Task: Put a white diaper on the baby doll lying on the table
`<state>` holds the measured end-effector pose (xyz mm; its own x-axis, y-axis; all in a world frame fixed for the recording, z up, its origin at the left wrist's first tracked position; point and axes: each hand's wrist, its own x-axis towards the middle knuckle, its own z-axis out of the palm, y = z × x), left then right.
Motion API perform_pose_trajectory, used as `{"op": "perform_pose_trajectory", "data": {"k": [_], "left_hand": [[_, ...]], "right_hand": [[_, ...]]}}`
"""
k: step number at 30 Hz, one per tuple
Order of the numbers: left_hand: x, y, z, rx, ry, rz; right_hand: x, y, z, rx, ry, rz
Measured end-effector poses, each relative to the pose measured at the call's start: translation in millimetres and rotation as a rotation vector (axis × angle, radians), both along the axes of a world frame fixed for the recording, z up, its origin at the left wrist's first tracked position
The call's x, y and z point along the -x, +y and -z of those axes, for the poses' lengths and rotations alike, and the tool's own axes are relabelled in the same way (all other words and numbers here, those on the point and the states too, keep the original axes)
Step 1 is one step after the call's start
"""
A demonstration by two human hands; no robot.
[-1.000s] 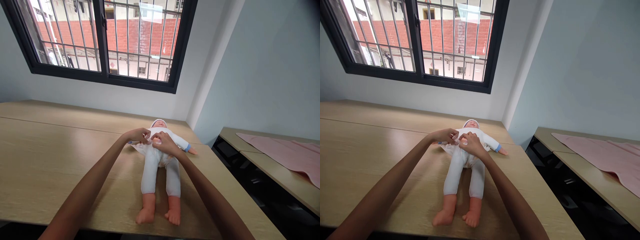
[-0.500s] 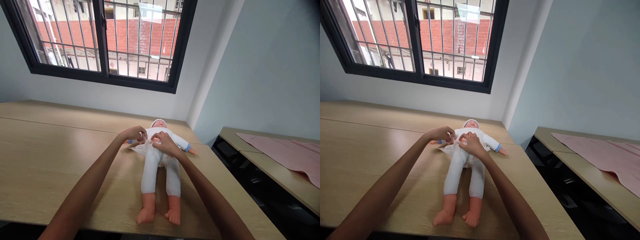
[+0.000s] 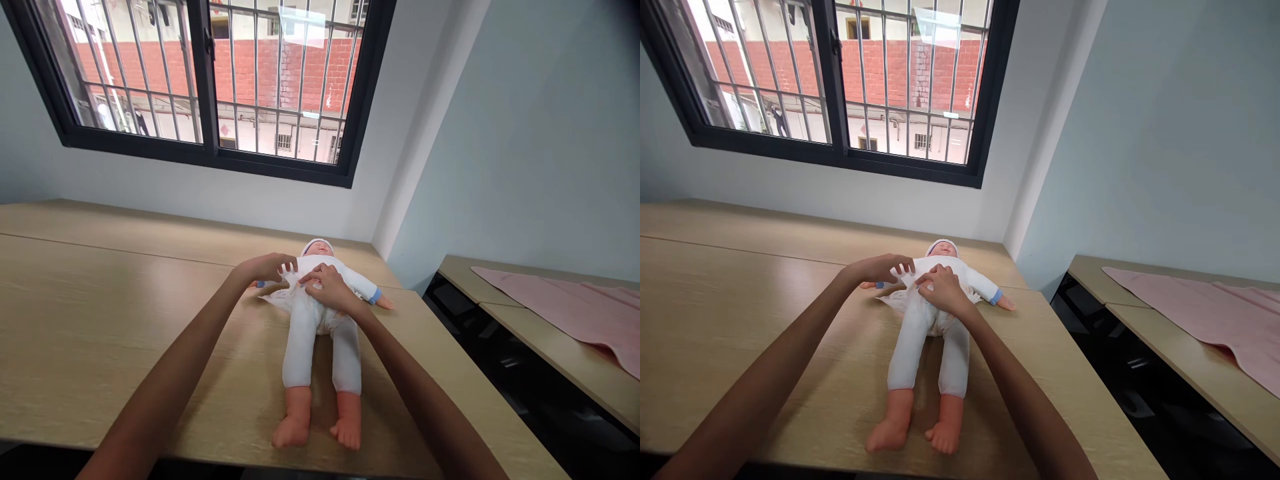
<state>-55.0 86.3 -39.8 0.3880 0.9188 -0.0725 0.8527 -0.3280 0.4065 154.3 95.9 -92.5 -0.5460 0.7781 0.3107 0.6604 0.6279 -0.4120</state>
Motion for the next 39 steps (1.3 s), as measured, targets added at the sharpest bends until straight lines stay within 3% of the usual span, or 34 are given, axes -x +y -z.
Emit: {"op": "perform_pose_trajectory", "data": {"k": [4, 11, 19, 28, 33, 39], "left_hand": [[-9, 1, 4.2, 0.019, -0.030, 0.074], [-3, -3, -6.2, 0.000, -0.059, 0.063], [-5, 1, 2.5, 0.029, -0.026, 0.055], [-3, -9, -13.8, -0.001, -0.033, 0.018], [-25, -13, -5.5, 0.065, -0.211, 0.078], [-46, -3, 15.4, -0.058, -0.240, 0.119]], "right_hand": [[1, 2, 0.0, -0.010, -0.009, -0.004], [-1, 0, -1.0, 0.015, -0.014, 0.003], [-1, -1, -1.5, 0.019, -0.015, 0.007], [-1, -2, -1.3, 0.002, -0.014, 0.014], [-1, 0, 0.0, -0.022, -0.065, 0.024], [0, 3, -0.8, -0.040, -0.114, 0.063]]}}
